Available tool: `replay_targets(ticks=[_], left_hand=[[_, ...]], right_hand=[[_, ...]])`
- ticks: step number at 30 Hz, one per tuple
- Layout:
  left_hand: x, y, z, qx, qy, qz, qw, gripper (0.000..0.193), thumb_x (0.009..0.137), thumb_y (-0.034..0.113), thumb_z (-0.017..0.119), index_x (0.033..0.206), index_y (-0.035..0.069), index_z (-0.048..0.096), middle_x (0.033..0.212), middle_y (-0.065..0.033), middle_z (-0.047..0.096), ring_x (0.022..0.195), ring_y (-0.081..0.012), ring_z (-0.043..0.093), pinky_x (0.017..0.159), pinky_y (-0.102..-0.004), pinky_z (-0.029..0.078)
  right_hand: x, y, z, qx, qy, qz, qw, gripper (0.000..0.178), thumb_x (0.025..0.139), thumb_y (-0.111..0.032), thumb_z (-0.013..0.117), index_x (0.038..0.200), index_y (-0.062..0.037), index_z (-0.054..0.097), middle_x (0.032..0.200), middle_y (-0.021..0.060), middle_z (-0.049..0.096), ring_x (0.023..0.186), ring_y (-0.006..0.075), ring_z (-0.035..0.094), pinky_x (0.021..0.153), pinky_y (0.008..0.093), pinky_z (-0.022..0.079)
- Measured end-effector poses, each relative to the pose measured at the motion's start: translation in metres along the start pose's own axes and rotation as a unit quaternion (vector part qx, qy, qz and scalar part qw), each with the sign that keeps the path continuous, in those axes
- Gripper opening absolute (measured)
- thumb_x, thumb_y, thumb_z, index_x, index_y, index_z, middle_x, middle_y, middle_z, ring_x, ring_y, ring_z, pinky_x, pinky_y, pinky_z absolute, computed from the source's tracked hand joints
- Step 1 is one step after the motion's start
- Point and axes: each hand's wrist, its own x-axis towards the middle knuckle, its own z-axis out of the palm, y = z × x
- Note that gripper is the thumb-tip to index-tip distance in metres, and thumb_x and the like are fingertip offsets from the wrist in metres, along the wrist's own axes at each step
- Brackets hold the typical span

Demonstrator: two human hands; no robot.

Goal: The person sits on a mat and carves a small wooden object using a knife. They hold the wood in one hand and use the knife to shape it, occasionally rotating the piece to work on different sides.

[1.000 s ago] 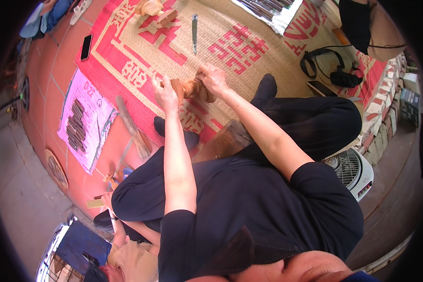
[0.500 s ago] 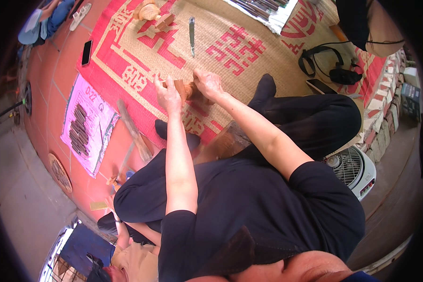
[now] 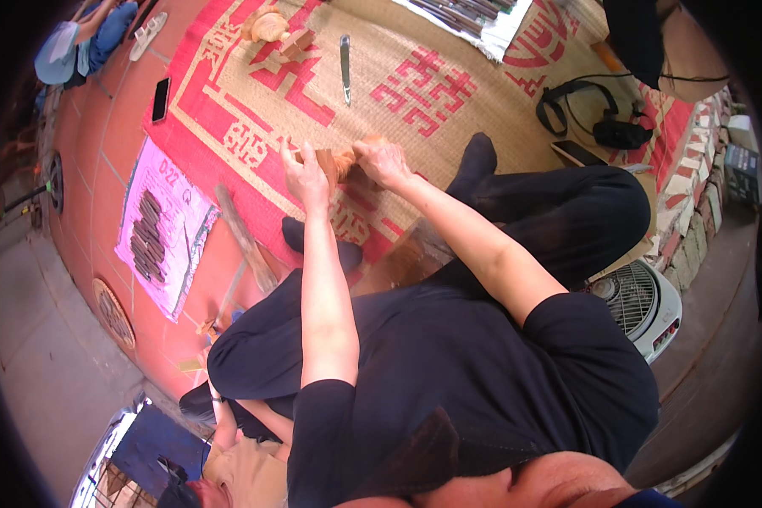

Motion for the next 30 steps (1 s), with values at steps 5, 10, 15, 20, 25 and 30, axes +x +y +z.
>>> replay_targets(ticks=[5,10,15,20,25,30], left_hand=[[0.006,-0.017,0.0,-0.023,-0.009,-0.005,1.0,0.047,0.089,0.031,0.053,0.128,0.006,0.046,0.088,-0.0111,0.059,0.081,-0.0261,0.058,0.075,-0.0381,0.045],[0.0,0.002,-0.001,-0.038,-0.017,-0.019,0.999,0.048,0.09,0.031,0.053,0.129,0.005,0.046,0.092,-0.0124,0.061,0.086,-0.0265,0.059,0.078,-0.0391,0.044],[0.009,-0.021,-0.003,-0.04,0.005,-0.008,0.999,0.048,0.09,0.032,0.053,0.128,0.004,0.046,0.099,-0.0148,0.063,0.092,-0.0287,0.059,0.082,-0.04,0.044],[0.003,-0.015,-0.001,-0.057,-0.007,0.01,0.998,0.043,0.093,0.026,0.053,0.128,0.001,0.044,0.084,-0.004,0.057,0.077,-0.0133,0.054,0.074,-0.0286,0.044],[0.007,-0.015,0.0,-0.054,0.002,-0.006,0.999,0.045,0.091,0.027,0.054,0.128,0.003,0.044,0.087,-0.0083,0.059,0.081,-0.0181,0.056,0.077,-0.0325,0.044],[0.004,-0.015,0.003,-0.038,0.004,0.006,0.999,0.05,0.089,0.033,0.053,0.129,0.004,0.045,0.09,-0.0121,0.061,0.083,-0.0266,0.06,0.076,-0.04,0.045]], right_hand=[[0.011,-0.026,-0.002,0.094,0.052,0.025,0.994,0.01,0.082,-0.015,0.052,0.09,-0.0093,0.056,0.082,0.0137,0.063,0.078,0.0351,0.061,0.066,0.0453,0.047],[-0.005,-0.002,0.014,0.007,0.067,-0.067,0.995,0.01,0.085,-0.013,0.047,0.088,-0.0092,0.056,0.074,0.0156,0.062,0.076,0.0361,0.061,0.063,0.0446,0.048],[0.01,-0.027,-0.003,0.123,0.085,0.046,0.988,0.008,0.085,-0.014,0.049,0.089,-0.0092,0.054,0.083,0.0152,0.063,0.078,0.0356,0.061,0.064,0.0455,0.047],[0.002,-0.014,0.009,0.012,0.045,-0.031,0.998,0.008,0.084,-0.012,0.048,0.088,-0.0095,0.055,0.079,0.0125,0.063,0.079,0.0322,0.063,0.067,0.045,0.049],[0.009,-0.027,-0.005,0.066,0.062,0.003,0.996,0.008,0.083,-0.013,0.05,0.087,-0.0095,0.055,0.08,0.012,0.063,0.079,0.0311,0.064,0.066,0.0438,0.05],[0.002,-0.022,0.008,0.076,0.052,-0.013,0.996,0.01,0.083,-0.014,0.051,0.09,-0.0089,0.055,0.086,0.0137,0.063,0.083,0.0315,0.063,0.066,0.0437,0.05]])
